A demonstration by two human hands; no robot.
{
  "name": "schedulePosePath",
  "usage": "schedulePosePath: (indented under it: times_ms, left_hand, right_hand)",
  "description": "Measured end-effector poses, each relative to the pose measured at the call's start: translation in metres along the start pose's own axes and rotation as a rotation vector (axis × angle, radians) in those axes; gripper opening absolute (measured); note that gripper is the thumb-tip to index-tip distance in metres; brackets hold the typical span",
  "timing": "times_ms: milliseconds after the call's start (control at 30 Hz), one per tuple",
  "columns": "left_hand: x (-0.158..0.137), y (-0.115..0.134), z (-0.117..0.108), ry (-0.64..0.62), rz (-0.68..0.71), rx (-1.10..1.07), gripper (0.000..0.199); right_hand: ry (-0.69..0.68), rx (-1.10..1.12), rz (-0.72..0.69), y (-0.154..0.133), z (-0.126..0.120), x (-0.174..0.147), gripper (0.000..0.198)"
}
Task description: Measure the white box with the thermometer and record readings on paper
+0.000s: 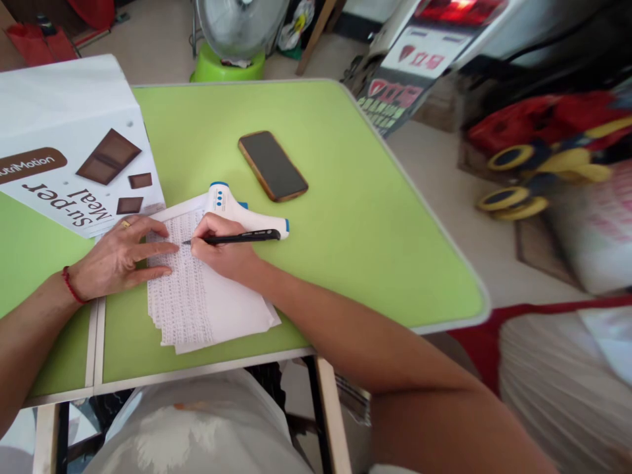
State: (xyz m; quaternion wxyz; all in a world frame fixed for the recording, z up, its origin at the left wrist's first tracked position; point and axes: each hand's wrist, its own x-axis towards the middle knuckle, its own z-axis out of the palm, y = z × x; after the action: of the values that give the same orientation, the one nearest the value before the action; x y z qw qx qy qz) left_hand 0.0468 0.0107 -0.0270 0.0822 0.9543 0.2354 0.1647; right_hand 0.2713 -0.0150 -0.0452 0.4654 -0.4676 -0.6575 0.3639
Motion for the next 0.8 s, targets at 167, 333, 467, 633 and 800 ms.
schedulePosePath:
  times_ms: [167, 333, 467, 633, 800]
  left_hand:
    - [0.0005, -0.0001, 0.0006, 0.004, 0.002, 0.002, 0.038]
    - [0.0009, 0.0006, -0.0003, -0.005, -0.005, -0.003, 0.038]
    - [0.0011, 0.0006, -0.0011, -0.015, -0.011, -0.005, 0.038]
    - [0.0006, 0.0004, -0.0008, -0.026, -0.021, -0.008, 0.037]
    - [0.0006, 0.0003, -0.0006, -0.021, -0.026, -0.011, 0.039]
  right_hand:
    - [-0.034, 0.003, 0.000, -0.0015, 0.0004, -0.0007, 0.008]
    - [-0.047, -0.019, -0.001, -0.0002, 0.0008, -0.0012, 0.008]
    - [-0.043, -0.043, -0.016, 0.0005, 0.0004, -0.0014, 0.008]
    - [-0.066, -0.033, -0.005, -0.0008, -0.0004, -0.0013, 0.008]
    - [-0.035, -0.034, 0.004, -0.0011, -0.0005, -0.0006, 0.008]
